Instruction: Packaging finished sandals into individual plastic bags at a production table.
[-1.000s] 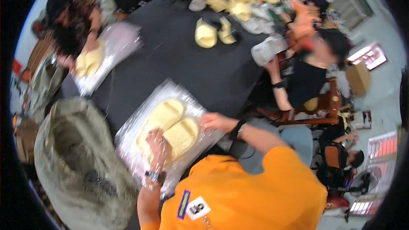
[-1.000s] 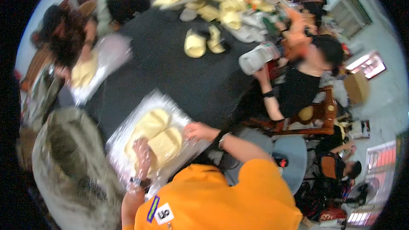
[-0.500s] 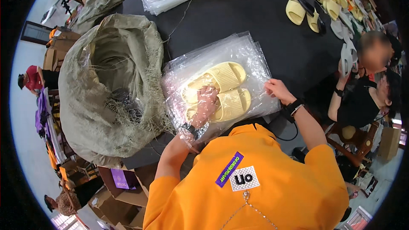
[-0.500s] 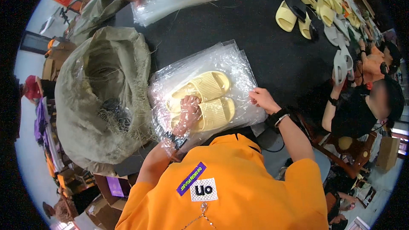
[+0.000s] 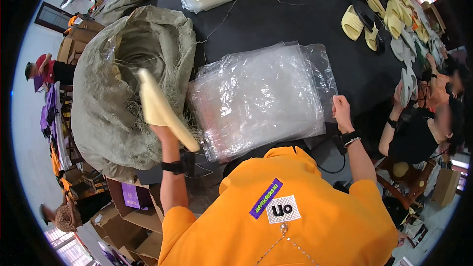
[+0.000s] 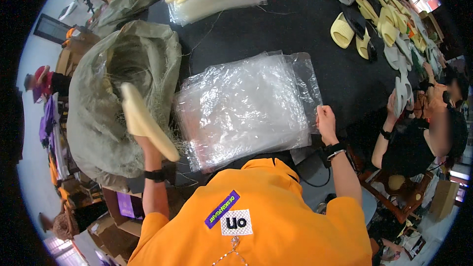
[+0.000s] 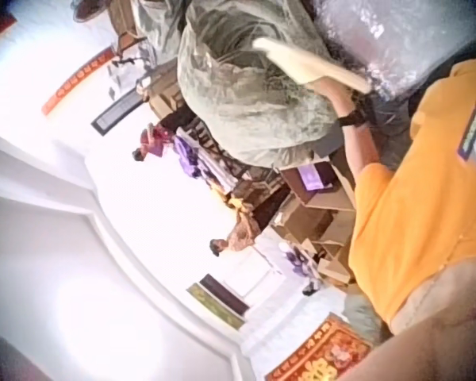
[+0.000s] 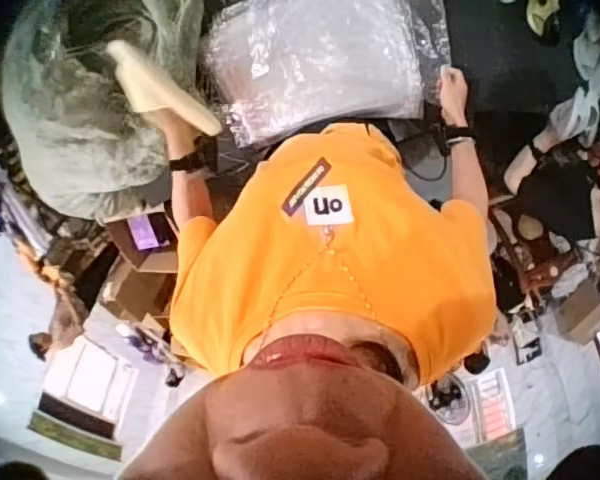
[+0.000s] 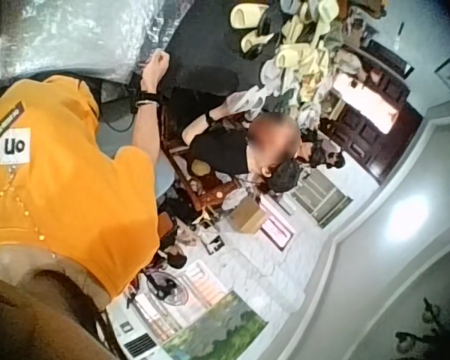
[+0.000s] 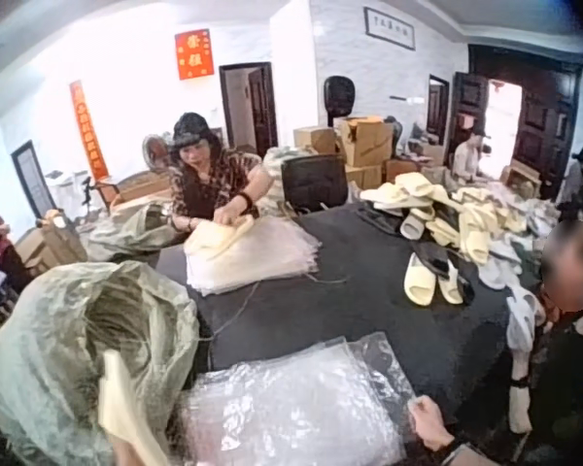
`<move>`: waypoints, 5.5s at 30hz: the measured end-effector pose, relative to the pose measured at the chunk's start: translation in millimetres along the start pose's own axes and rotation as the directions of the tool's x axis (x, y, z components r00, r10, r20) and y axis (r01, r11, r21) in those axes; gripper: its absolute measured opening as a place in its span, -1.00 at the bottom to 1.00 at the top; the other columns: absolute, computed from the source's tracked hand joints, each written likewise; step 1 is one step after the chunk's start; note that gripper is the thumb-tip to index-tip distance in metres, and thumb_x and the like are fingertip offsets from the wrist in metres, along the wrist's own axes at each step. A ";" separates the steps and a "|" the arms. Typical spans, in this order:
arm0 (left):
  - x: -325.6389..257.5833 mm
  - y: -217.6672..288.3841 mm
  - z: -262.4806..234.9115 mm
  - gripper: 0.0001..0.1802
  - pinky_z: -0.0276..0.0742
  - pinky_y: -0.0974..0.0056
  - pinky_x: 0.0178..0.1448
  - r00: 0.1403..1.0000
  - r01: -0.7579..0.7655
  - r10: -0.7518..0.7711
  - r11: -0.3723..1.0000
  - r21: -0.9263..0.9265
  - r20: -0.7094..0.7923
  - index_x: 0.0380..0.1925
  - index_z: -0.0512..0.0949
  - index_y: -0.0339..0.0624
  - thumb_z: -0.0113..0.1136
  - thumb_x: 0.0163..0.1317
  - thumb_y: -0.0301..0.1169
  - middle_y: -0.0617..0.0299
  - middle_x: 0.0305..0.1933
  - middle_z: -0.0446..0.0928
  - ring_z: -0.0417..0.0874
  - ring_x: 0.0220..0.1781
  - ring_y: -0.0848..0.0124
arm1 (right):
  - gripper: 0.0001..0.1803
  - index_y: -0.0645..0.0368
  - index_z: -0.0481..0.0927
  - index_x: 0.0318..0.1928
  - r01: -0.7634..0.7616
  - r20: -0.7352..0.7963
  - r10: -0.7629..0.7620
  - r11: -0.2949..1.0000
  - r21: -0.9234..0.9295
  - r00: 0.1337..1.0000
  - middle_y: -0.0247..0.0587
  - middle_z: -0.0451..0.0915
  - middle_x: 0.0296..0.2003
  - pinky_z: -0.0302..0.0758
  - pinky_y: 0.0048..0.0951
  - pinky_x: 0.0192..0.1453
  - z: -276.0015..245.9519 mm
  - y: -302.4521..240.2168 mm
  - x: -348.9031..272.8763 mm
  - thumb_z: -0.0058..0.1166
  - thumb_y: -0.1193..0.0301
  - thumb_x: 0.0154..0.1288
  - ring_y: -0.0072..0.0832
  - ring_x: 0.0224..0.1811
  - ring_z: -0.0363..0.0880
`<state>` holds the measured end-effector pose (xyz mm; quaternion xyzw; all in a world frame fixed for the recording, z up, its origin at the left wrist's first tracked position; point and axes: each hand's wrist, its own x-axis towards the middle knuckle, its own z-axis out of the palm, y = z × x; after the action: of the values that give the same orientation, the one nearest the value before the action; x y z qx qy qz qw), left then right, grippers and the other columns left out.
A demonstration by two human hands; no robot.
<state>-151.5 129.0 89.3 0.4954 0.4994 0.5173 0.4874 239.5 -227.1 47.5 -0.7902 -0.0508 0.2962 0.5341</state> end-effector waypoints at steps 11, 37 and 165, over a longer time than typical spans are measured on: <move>-74.3 37.1 181.2 -0.74 0.37 0.15 -0.23 0.682 -0.623 0.498 0.779 0.068 0.535 -0.31 0.40 -0.24 0.00 -0.09 -0.65 -0.01 -0.36 0.41 0.44 -0.30 0.07 | -0.52 0.16 0.31 0.08 -0.023 0.462 0.114 0.980 -0.199 0.879 -0.42 0.42 -0.53 0.30 -0.61 -0.44 64.3 -33.0 -31.1 0.03 0.19 0.23 -0.68 -0.47 0.34; -119.5 54.7 205.0 -0.72 0.35 0.08 -0.27 0.330 -0.834 0.404 0.548 0.063 0.853 -0.49 0.37 -0.21 0.12 -0.34 -0.56 0.08 -0.38 0.38 0.41 -0.28 0.07 | -0.72 0.25 0.48 -0.04 0.114 0.503 0.015 0.968 -0.225 0.864 -0.30 0.55 -0.24 0.42 -0.57 -0.31 28.6 33.5 -20.6 -0.01 0.47 0.22 -0.61 -0.37 0.47; 113.9 -72.7 -7.6 -0.34 0.15 -0.15 0.18 0.986 -0.116 0.126 0.027 0.993 0.111 0.20 0.17 0.08 0.03 0.01 -0.47 -0.05 0.20 0.17 0.17 0.22 -0.09 | -0.54 0.34 0.29 0.15 0.174 0.659 0.010 0.961 -0.214 0.752 -0.08 0.44 0.02 0.30 -0.45 0.16 83.6 -69.3 -35.9 -0.02 0.46 0.26 -0.42 0.07 0.39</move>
<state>-162.3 244.4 19.4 0.7326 0.6761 0.0681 -0.0392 182.8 -143.9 101.7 -0.6970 -0.3076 0.5202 0.3860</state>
